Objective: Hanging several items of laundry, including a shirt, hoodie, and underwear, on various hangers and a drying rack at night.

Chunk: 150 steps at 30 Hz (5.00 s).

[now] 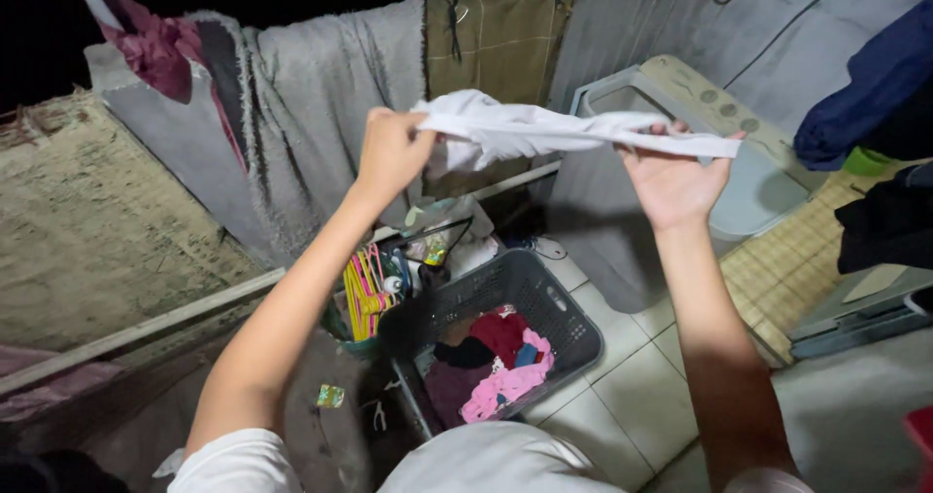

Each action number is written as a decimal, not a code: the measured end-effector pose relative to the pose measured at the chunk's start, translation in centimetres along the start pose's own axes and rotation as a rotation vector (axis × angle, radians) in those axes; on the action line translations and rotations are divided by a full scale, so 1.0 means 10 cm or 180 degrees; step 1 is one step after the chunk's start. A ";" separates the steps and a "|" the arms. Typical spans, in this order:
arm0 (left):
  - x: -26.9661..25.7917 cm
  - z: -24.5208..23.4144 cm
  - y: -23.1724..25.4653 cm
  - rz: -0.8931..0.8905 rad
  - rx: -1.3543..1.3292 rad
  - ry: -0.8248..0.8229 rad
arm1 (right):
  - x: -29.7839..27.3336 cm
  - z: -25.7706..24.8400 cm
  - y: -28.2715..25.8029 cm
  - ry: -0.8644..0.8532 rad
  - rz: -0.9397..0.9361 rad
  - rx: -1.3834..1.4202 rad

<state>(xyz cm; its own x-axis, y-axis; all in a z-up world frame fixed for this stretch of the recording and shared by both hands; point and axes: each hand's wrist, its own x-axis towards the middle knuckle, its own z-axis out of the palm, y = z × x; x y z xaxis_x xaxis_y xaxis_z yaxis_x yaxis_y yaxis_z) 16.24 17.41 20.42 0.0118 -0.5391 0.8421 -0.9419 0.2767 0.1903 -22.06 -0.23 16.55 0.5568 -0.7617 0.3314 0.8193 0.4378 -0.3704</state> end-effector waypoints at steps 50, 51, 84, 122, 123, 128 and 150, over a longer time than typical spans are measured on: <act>-0.61 0.13 0.39 -0.1291 -0.1522 -0.1224 | -0.69 -1.57 1.53 0.2903 0.0072 0.0256; -0.55 0.20 0.48 -0.1297 -0.1520 -0.1225 | -0.76 -1.55 1.71 0.2906 0.0078 0.0255; -0.42 0.96 0.63 -0.1438 -0.2208 -0.0181 | -0.67 -1.06 1.71 -0.0465 0.2424 -0.2011; -2.50 1.56 0.05 -0.3053 -0.1047 -0.0379 | -0.86 -1.95 2.17 0.1515 0.1955 -0.5699; -2.50 1.59 0.06 -0.3060 -0.1052 -0.0388 | -0.89 -2.02 2.17 0.1524 0.1965 -0.5699; -2.18 1.15 0.42 -0.3189 -0.3011 -0.0229 | -1.05 -2.32 2.17 0.1609 0.1945 -0.4663; -2.45 0.68 0.96 -0.2891 -0.3105 -0.0056 | -1.43 -2.18 2.20 -0.0020 0.3953 -0.6386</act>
<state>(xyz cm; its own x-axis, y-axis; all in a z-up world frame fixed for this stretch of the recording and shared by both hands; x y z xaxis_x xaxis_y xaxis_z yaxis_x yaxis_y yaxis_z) 4.59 27.88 -1.81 0.4921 -0.8423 0.2198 0.0221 0.2645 0.9641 -14.97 9.84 -15.26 0.4956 -0.6014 -0.6266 -0.8680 -0.3183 -0.3811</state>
